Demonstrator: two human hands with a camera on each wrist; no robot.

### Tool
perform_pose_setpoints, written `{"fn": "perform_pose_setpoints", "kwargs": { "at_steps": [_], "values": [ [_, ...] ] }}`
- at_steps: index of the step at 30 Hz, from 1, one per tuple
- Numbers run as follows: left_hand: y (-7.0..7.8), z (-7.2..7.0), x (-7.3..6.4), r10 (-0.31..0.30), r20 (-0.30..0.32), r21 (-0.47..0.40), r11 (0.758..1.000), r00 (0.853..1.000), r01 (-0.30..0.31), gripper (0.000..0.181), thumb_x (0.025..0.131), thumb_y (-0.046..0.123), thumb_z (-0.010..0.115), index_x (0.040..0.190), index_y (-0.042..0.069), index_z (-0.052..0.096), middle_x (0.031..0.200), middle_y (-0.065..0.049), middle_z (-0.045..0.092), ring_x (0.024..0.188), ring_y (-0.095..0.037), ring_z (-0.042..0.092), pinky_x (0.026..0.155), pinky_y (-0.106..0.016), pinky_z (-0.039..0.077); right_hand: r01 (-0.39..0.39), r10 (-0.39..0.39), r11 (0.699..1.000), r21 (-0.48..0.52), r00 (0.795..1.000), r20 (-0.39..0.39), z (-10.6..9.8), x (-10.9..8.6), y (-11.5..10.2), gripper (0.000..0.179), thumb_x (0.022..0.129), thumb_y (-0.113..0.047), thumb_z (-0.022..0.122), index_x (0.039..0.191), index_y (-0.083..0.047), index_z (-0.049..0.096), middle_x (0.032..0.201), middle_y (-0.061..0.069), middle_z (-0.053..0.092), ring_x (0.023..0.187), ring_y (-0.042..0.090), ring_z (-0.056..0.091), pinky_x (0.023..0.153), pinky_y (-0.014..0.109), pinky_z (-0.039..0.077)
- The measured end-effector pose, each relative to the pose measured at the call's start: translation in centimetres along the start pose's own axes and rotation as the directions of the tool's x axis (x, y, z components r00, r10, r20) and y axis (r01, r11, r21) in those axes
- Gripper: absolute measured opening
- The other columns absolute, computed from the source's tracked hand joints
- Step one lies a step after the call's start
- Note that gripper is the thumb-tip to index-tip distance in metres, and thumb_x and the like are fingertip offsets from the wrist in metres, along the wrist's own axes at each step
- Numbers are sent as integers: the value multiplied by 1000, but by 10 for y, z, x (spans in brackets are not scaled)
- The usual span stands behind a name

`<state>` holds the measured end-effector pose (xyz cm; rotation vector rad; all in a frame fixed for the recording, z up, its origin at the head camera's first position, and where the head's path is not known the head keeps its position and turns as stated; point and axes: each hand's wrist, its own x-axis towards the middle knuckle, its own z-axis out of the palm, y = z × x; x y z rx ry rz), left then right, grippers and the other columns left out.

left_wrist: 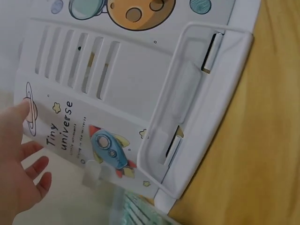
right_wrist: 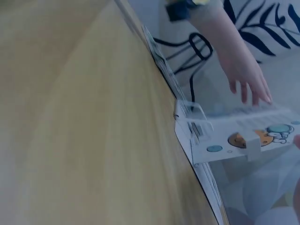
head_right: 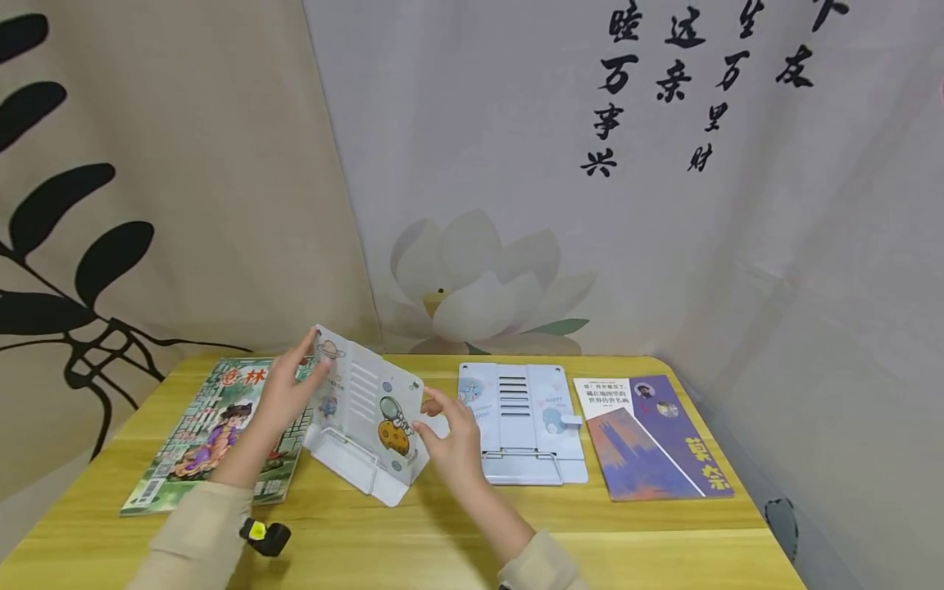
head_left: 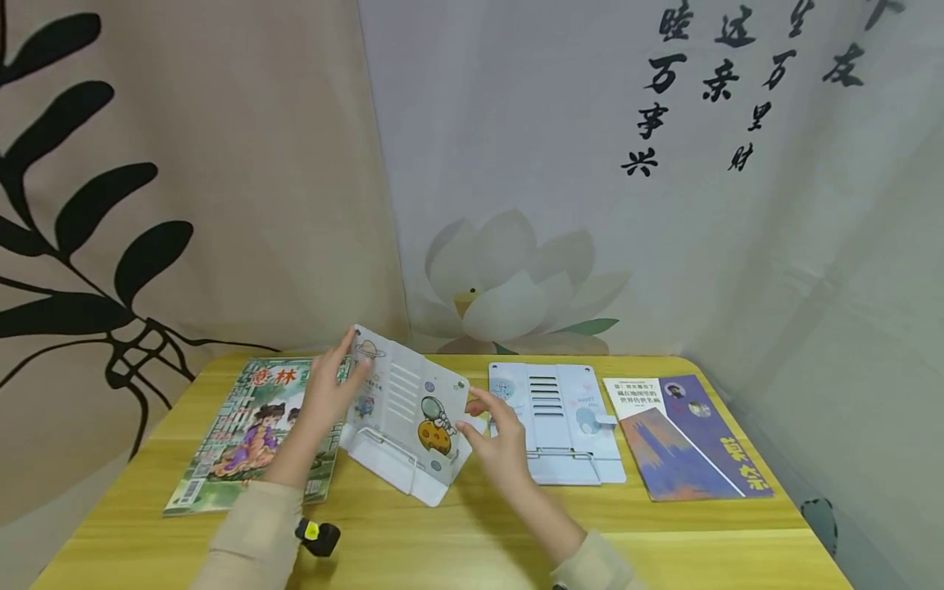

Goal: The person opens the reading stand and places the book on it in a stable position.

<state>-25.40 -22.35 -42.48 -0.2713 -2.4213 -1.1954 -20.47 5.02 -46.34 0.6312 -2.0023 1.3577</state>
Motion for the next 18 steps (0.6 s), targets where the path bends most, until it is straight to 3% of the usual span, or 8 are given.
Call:
{"fn": "perform_pose_setpoints", "kwargs": {
  "at_steps": [8, 13, 18],
  "values": [
    [8, -1, 20, -53, 131, -5, 999, 990, 54, 64, 100, 46, 45, 153, 21, 22, 145, -18, 41, 125, -41, 36, 98, -64, 30, 212, -212, 977, -19, 977, -8, 18, -11, -23, 55, 68, 1, 83, 117, -9, 60, 92, 1, 67, 83, 17, 61, 76, 31, 47],
    [19, 0, 27, -91, 204, -55, 993, 975, 104, 68, 99, 50, 43, 154, 21, 16, 150, -17, 32, 132, -41, 34, 102, -62, 29, 269, -272, 962, -52, 960, -59, 34, -16, -36, 52, 68, 4, 81, 115, -9, 60, 90, 0, 67, 77, 15, 59, 72, 24, 44],
    [28, 4, 21, -107, 233, -138, 980, 967, 141, 72, 99, 49, 45, 155, 18, 12, 154, -16, 25, 134, -40, 32, 103, -57, 32, 292, -298, 954, -69, 949, -100, 47, -20, -45, 52, 68, 6, 78, 115, -8, 60, 88, 0, 66, 73, 15, 60, 71, 21, 44]
  ]
}}
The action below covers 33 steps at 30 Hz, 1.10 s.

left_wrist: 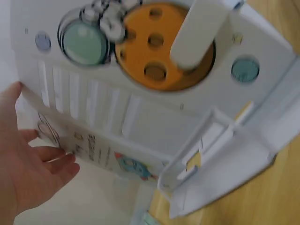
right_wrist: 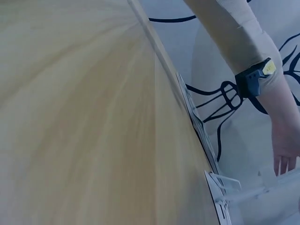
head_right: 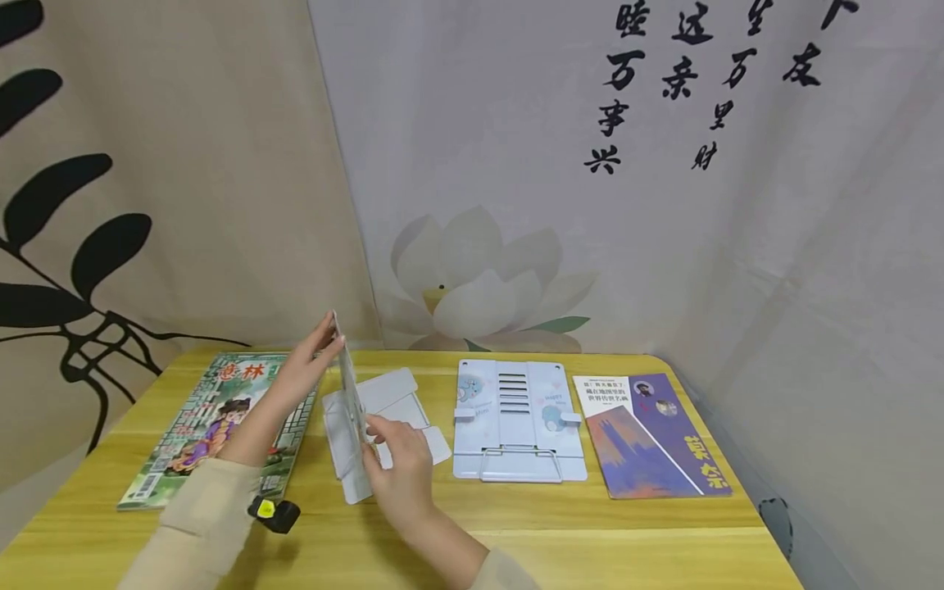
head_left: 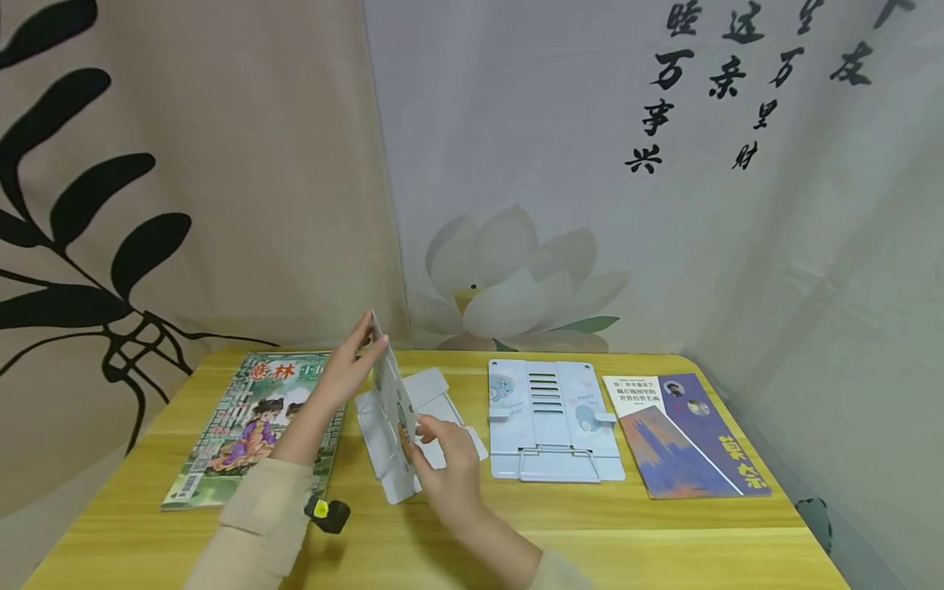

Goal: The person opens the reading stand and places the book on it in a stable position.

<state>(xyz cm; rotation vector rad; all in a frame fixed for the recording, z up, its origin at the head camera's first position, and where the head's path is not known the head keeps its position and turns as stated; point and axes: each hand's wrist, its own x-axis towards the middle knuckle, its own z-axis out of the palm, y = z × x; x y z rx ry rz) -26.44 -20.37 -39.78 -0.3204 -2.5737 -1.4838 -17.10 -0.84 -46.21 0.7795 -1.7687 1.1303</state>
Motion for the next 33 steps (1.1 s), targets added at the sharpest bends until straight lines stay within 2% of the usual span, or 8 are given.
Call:
{"fn": "perform_pose_setpoints", "kwargs": {
  "at_steps": [7, 12, 18, 22, 25, 29, 31, 33],
  "values": [
    [11, 11, -20, 53, -1, -81, 995, 999, -53, 69, 98, 38, 54, 154, 13, 21, 152, -17, 28, 136, -36, 31, 105, -53, 31, -10, 10, 1000, -17, 1000, -8, 12, 0, -4, 52, 69, 5, 78, 116, -8, 59, 87, 0, 66, 73, 15, 61, 72, 21, 46],
    [16, 10, -30, 57, -16, -117, 991, 998, -59, 61, 96, 32, 59, 149, 16, 34, 149, -16, 34, 135, -35, 32, 106, -54, 29, 5, -5, 1000, -22, 1000, 3, 17, 1, -7, 53, 68, 6, 79, 115, -9, 60, 89, -1, 67, 74, 14, 62, 73, 21, 47],
    [11, 3, -33, 81, 8, -173, 982, 997, -79, 55, 96, 26, 59, 146, 17, 38, 148, -14, 36, 134, -35, 33, 105, -55, 30, 25, -26, 1000, 5, 994, 102, 13, -1, 1, 55, 69, 1, 81, 118, -11, 60, 95, -2, 67, 75, 15, 62, 72, 19, 44],
    [7, -2, -32, 82, 34, -198, 977, 996, -73, 54, 97, 23, 58, 146, 15, 37, 148, -15, 36, 134, -35, 33, 105, -56, 29, -50, 51, 999, -6, 980, 195, 6, -5, 16, 48, 73, -6, 82, 116, -13, 62, 98, -4, 68, 78, 12, 60, 70, 22, 42],
    [6, -6, -31, 60, 55, -218, 975, 997, -47, 54, 98, 21, 57, 147, 15, 36, 148, -16, 35, 134, -37, 32, 104, -58, 30, -146, 158, 987, -63, 944, 288, 1, -6, 28, 41, 76, -11, 82, 113, -15, 66, 100, -6, 68, 78, 12, 60, 69, 24, 42],
    [4, -11, -26, 83, 79, -235, 970, 993, -62, 53, 98, 14, 55, 147, 12, 37, 149, -17, 34, 134, -38, 33, 104, -56, 31, -273, 333, 941, -198, 847, 415, -6, -4, 43, 36, 78, -15, 81, 112, -16, 69, 101, -5, 68, 78, 13, 61, 66, 24, 45],
    [3, -12, -23, 95, 92, -241, 968, 991, -70, 52, 97, 12, 55, 146, 9, 37, 148, -18, 35, 133, -38, 34, 105, -54, 31, -310, 404, 912, -268, 792, 458, -7, -4, 53, 32, 78, -15, 80, 109, -16, 70, 97, -3, 68, 77, 13, 61, 65, 25, 47],
    [1, -14, -20, 94, 108, -247, 967, 990, -64, 52, 98, 11, 55, 146, 7, 37, 148, -21, 35, 133, -39, 34, 105, -55, 31, -316, 441, 893, -321, 754, 486, -8, -6, 62, 28, 78, -14, 80, 105, -15, 71, 93, -2, 68, 76, 13, 60, 64, 25, 48]
  ]
}}
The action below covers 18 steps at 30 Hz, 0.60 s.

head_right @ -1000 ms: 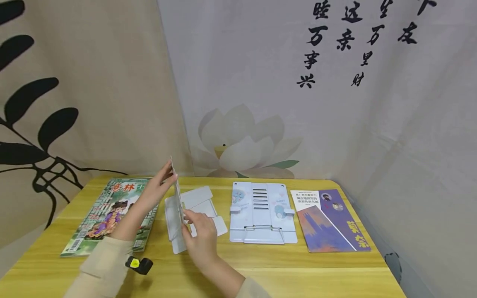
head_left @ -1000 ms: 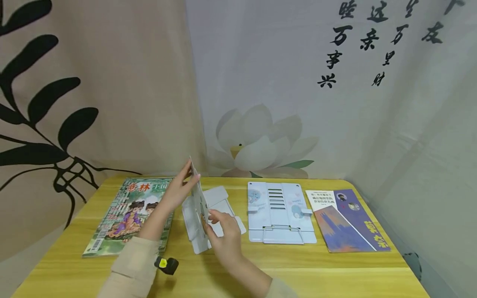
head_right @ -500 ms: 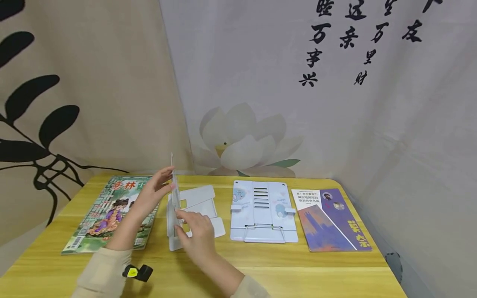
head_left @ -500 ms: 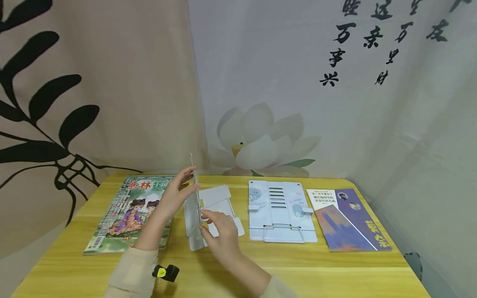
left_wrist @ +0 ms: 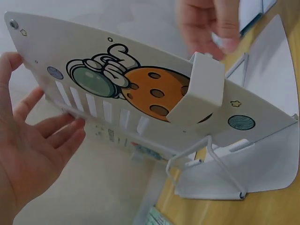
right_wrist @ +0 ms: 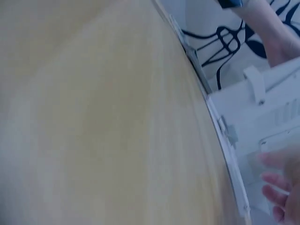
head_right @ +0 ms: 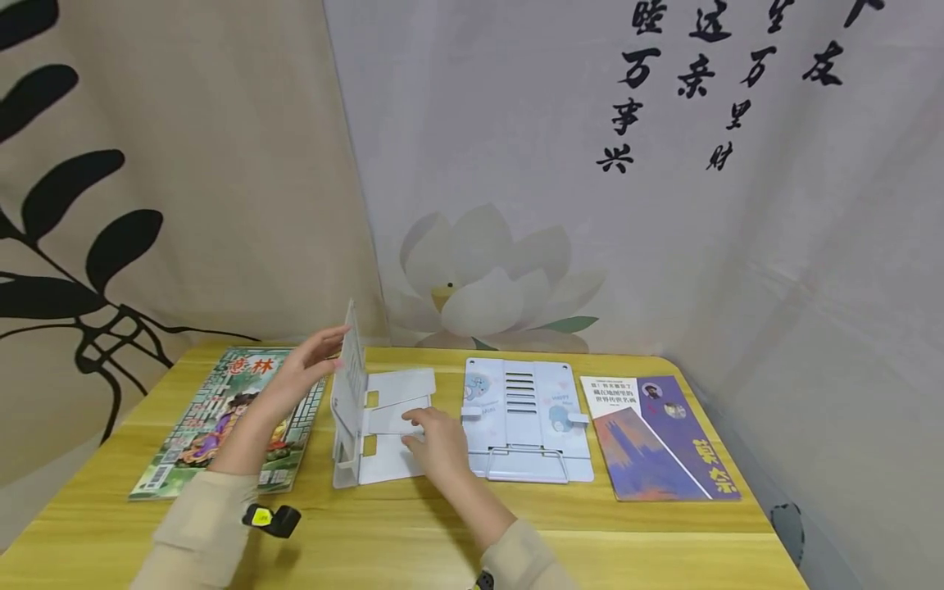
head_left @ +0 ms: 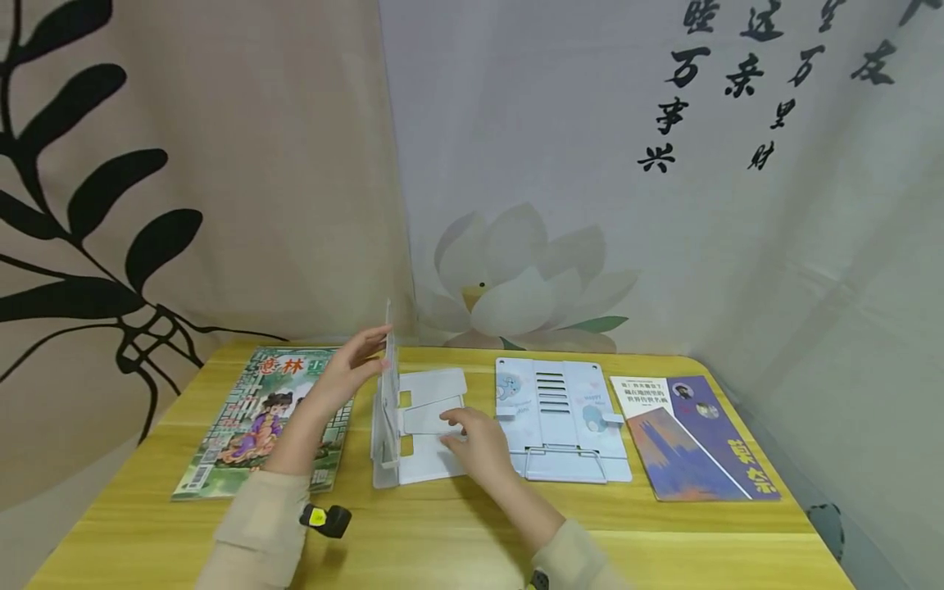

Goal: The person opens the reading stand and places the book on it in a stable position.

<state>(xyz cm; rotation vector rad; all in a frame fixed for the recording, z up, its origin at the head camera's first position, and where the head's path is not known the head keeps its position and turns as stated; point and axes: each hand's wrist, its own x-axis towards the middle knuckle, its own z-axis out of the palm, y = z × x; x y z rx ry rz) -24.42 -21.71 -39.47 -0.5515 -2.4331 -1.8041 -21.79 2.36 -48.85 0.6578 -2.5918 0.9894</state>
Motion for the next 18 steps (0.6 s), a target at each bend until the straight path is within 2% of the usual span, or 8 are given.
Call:
{"fn": "perform_pose_setpoints", "kwargs": {
  "at_steps": [4, 8, 14, 18],
  "values": [
    [-3, -5, 4, -13, 35, -2, 1000, 999, 13, 51, 98, 15, 55, 146, 8, 37, 147, -21, 35, 134, -39, 32, 104, -58, 30, -20, 27, 996, -87, 997, 78, 4, 5, 13, 22, 76, -12, 80, 98, -15, 74, 86, -3, 68, 77, 14, 59, 68, 28, 47],
    [-5, -7, 8, -21, 58, -22, 999, 998, 23, 52, 99, 20, 55, 147, 12, 38, 147, -18, 37, 135, -37, 31, 105, -60, 26, -29, 45, 991, -133, 992, 120, 7, 7, 20, 19, 77, -10, 79, 95, -15, 75, 82, -6, 67, 77, 14, 57, 72, 30, 45],
    [-11, -7, 11, -9, 64, -87, 996, 998, 15, 51, 99, 17, 54, 147, 12, 38, 146, -17, 38, 134, -36, 32, 107, -60, 22, -2, 22, 989, -146, 991, 130, 14, 10, 21, 14, 79, -3, 74, 86, -15, 76, 77, -5, 65, 75, 14, 59, 70, 30, 47],
    [-15, -7, 11, 7, 62, -111, 994, 998, 0, 51, 99, 15, 53, 148, 10, 37, 146, -19, 38, 134, -37, 32, 107, -60, 21, 39, -11, 976, -213, 991, 130, 19, 12, 18, 14, 79, -1, 71, 81, -14, 74, 75, -3, 65, 73, 17, 60, 67, 31, 47]
  ]
}}
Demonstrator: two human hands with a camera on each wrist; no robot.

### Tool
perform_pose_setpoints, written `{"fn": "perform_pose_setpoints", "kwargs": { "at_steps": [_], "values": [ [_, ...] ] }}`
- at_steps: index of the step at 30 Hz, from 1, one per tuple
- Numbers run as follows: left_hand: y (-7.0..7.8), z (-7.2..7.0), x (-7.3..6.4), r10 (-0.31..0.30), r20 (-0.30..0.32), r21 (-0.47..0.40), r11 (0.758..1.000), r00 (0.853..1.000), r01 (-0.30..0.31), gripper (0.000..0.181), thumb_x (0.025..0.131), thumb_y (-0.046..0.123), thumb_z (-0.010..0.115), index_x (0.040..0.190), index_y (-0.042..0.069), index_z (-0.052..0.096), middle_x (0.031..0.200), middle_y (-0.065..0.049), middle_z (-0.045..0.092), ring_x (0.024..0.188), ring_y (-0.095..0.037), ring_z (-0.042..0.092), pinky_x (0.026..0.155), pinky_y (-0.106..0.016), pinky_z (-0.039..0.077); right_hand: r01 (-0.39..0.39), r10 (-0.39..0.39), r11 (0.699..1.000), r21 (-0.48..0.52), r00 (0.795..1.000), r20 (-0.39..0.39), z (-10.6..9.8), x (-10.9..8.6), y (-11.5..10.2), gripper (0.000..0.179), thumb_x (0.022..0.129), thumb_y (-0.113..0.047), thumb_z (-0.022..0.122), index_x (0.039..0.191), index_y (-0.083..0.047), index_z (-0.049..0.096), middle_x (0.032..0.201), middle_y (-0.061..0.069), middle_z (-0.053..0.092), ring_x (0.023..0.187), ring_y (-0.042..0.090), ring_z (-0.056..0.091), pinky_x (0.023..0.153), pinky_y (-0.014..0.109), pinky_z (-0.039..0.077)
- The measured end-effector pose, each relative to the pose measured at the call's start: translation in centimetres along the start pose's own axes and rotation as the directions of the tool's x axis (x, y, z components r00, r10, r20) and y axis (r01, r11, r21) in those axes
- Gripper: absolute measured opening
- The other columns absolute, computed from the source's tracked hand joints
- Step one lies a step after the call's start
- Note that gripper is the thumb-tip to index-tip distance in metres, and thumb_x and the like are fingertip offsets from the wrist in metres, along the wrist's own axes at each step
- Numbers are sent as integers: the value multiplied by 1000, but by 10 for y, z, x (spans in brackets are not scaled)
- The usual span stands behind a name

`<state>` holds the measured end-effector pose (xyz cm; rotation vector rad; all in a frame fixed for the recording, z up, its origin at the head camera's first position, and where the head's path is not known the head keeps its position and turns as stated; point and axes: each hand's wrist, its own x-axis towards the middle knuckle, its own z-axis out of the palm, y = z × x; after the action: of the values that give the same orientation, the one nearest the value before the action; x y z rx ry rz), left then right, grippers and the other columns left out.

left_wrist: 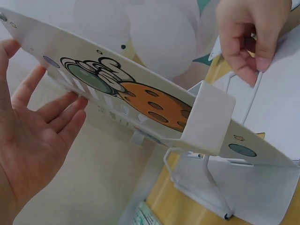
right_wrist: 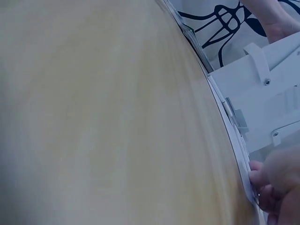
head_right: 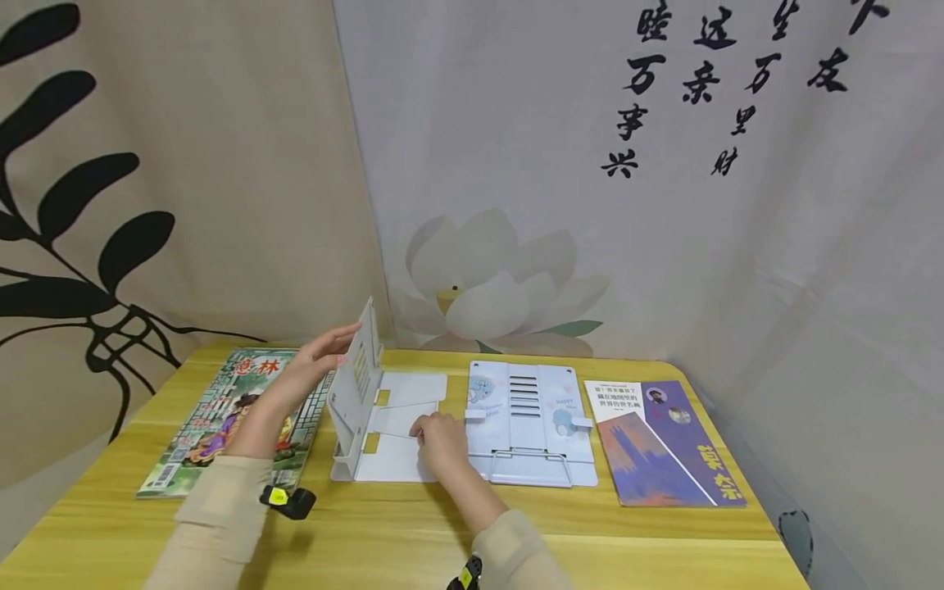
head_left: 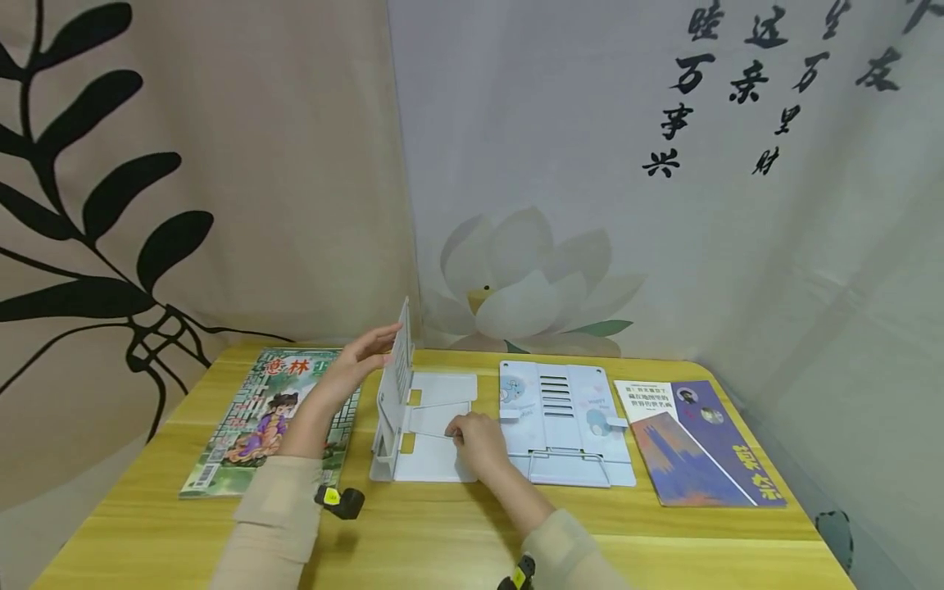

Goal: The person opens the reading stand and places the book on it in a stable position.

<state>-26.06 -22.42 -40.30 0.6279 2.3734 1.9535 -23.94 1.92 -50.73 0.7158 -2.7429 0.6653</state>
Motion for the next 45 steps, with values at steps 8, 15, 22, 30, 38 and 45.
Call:
{"fn": "perform_pose_setpoints", "kwargs": {
  "at_steps": [8, 15, 22, 30, 38, 45],
  "values": [
    [-3, 2, -1, -11, -12, -5, 1000, 1000, 11, 51, 100, 18, 51, 149, 13, 36, 146, -18, 38, 134, -36, 32, 107, -61, 20, 0, 1, 997, -75, 1000, 11, 4, -2, -2, 10, 83, -4, 67, 82, -14, 69, 80, -1, 62, 76, 20, 56, 71, 34, 44],
    [-3, 3, -2, 21, -13, -21, 1000, 1000, -21, 51, 100, 15, 49, 149, 12, 36, 145, -19, 38, 134, -36, 33, 107, -61, 21, -1, 1, 999, 41, 1000, -8, 11, -8, 6, 10, 87, -2, 65, 91, -11, 65, 89, 0, 62, 82, 19, 53, 79, 35, 42],
    [-2, 7, -1, 35, 8, -29, 999, 999, -34, 51, 101, 15, 48, 149, 12, 34, 147, -19, 37, 134, -35, 32, 108, -58, 22, -8, 12, 996, 87, 999, -41, 14, -11, 9, 12, 87, -2, 63, 95, -11, 63, 91, 0, 63, 83, 18, 53, 76, 33, 40],
    [1, 12, 1, -4, -2, -5, 1000, 1000, 4, 52, 100, 15, 49, 150, 12, 33, 149, -18, 34, 137, -35, 29, 108, -58, 22, -4, 13, 989, 145, 998, -68, 15, -12, 11, 18, 87, 1, 61, 102, -10, 62, 93, -1, 60, 88, 17, 54, 76, 31, 37],
    [8, 31, 9, -35, 28, 70, 997, 999, 33, 52, 99, 21, 53, 148, 14, 37, 150, -16, 34, 136, -34, 30, 105, -57, 28, 24, 1, 983, 182, 990, -140, 14, -13, 12, 22, 85, 7, 60, 100, -9, 60, 91, 0, 58, 86, 17, 54, 76, 32, 38],
    [11, 45, 15, -40, 23, 164, 986, 999, 35, 52, 97, 24, 56, 146, 19, 41, 148, -13, 38, 132, -37, 36, 101, -56, 35, 34, 1, 980, 198, 985, -175, 16, -15, 14, 25, 83, 8, 59, 100, -9, 59, 90, -1, 59, 85, 17, 54, 76, 32, 39]
  ]
}}
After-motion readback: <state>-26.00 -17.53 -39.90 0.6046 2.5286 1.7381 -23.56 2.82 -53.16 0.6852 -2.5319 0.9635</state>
